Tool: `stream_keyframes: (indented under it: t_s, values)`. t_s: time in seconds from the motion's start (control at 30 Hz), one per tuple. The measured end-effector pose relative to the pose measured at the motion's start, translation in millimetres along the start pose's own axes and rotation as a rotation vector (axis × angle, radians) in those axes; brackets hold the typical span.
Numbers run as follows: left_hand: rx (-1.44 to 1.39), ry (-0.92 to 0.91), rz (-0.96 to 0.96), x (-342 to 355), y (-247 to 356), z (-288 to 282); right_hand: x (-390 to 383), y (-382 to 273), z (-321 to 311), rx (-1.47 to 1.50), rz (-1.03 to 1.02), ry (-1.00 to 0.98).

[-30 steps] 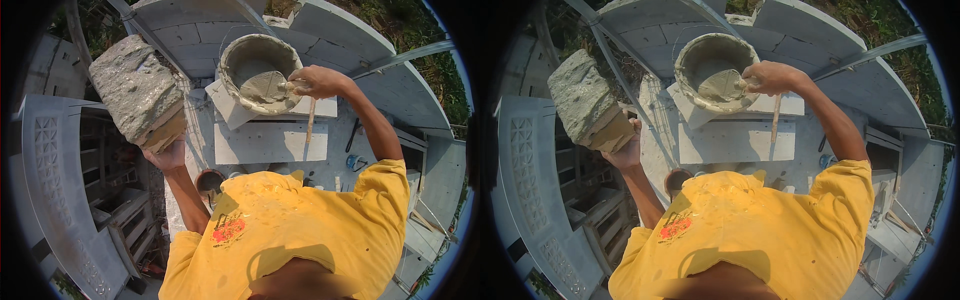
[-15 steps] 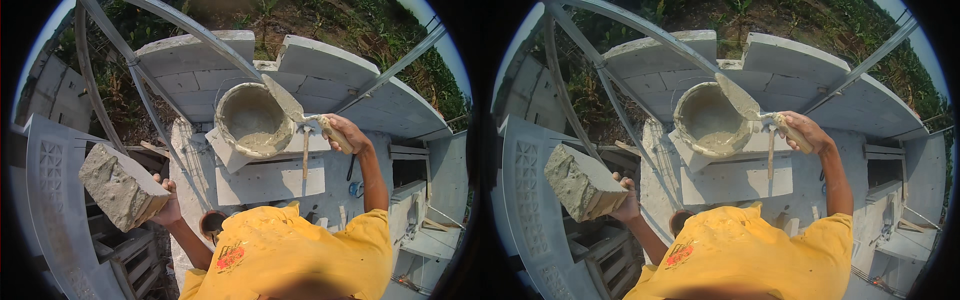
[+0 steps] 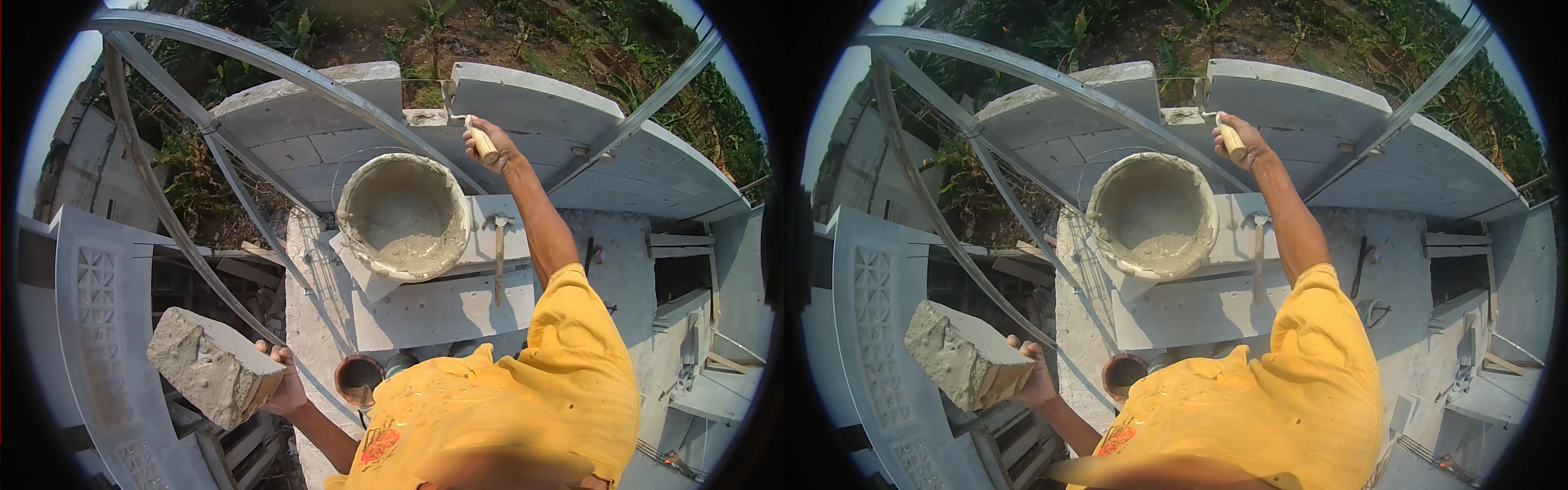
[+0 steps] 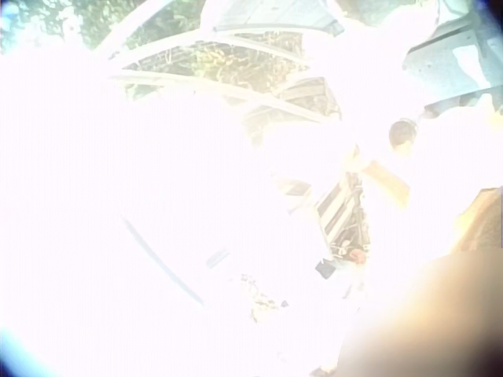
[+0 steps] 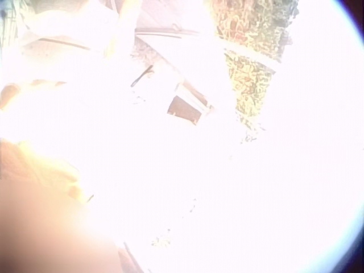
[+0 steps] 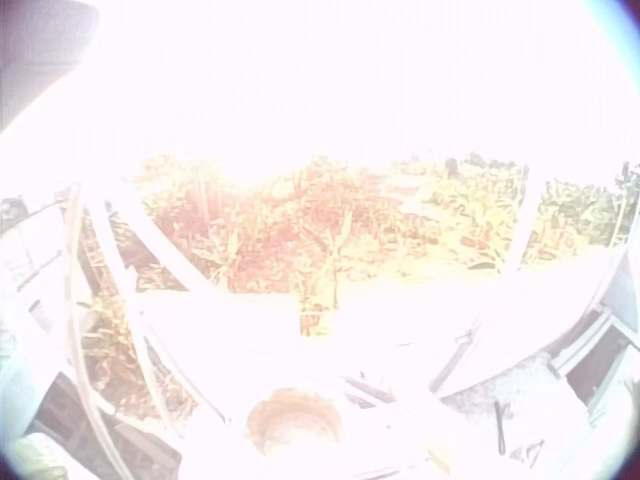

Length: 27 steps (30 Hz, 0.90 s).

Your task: Laying bricks on a construction site, using mortar and a trowel.

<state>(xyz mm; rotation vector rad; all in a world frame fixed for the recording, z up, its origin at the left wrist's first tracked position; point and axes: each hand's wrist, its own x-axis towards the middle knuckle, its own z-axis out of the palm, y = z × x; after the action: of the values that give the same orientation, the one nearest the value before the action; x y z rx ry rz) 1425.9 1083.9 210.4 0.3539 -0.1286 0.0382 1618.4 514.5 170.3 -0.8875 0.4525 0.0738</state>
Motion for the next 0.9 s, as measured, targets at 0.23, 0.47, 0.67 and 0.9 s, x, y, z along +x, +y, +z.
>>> stream_keyframes:
  t_s: [0.23,0.47,0.67,0.9]
  values:
    - [0.001,0.019,0.023,-10.5,-1.5,1.7,-72.3,35.3,-46.6,0.203,-0.017,-0.263]
    - [-0.048,-0.007,-0.013,0.8,-20.5,2.6,-20.7,7.7,14.6,-0.695,-0.222,0.177]
    - [0.010,-0.056,-0.030,-0.8,-23.5,21.9,57.9,16.3,73.2,-1.185,-0.178,0.157]
    - [0.040,-0.088,-0.056,5.2,-32.4,20.7,90.5,21.2,156.9,-1.557,-0.219,0.422]
